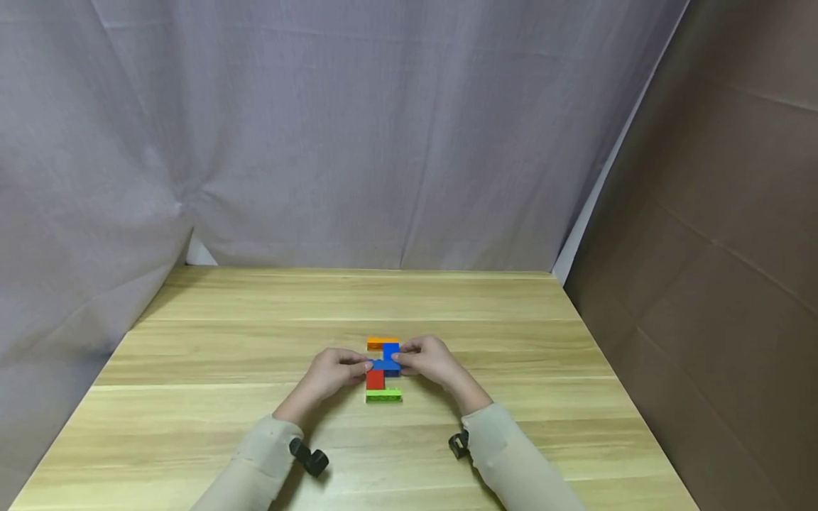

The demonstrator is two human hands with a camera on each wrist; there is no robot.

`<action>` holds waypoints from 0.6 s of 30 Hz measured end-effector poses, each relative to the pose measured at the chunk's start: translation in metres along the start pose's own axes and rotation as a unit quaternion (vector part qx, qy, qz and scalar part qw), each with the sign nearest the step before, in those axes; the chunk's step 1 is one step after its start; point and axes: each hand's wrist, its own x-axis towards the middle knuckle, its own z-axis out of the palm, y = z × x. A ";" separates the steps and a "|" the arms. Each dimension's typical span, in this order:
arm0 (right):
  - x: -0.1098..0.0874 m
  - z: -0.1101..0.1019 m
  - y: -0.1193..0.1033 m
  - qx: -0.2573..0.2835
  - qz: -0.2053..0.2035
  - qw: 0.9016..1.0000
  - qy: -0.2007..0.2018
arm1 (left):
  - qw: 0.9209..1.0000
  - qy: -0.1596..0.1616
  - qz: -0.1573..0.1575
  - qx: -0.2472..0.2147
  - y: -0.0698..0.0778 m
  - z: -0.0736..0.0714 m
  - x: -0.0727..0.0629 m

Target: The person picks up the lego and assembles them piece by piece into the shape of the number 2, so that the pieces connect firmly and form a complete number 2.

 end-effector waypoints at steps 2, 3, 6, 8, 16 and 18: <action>0.001 0.000 0.001 -0.001 0.000 1.000 0.001 | 1.000 -0.001 0.001 0.001 -0.001 0.000 0.000; 0.001 0.000 0.001 -0.001 0.001 1.000 0.001 | 1.000 -0.001 0.003 0.001 -0.001 0.000 0.000; 0.003 0.000 0.003 0.000 0.004 1.000 0.001 | 1.000 -0.002 0.006 0.004 -0.001 -0.001 0.000; 0.003 0.001 0.003 0.001 0.005 1.000 0.001 | 1.000 -0.002 0.007 0.005 -0.001 -0.001 0.001; 0.006 0.000 0.006 0.008 0.006 1.000 0.007 | 1.000 -0.002 0.008 -0.007 -0.001 -0.002 0.000; 0.005 -0.001 0.007 0.010 0.006 1.000 0.009 | 1.000 -0.004 0.007 -0.016 -0.002 -0.004 -0.001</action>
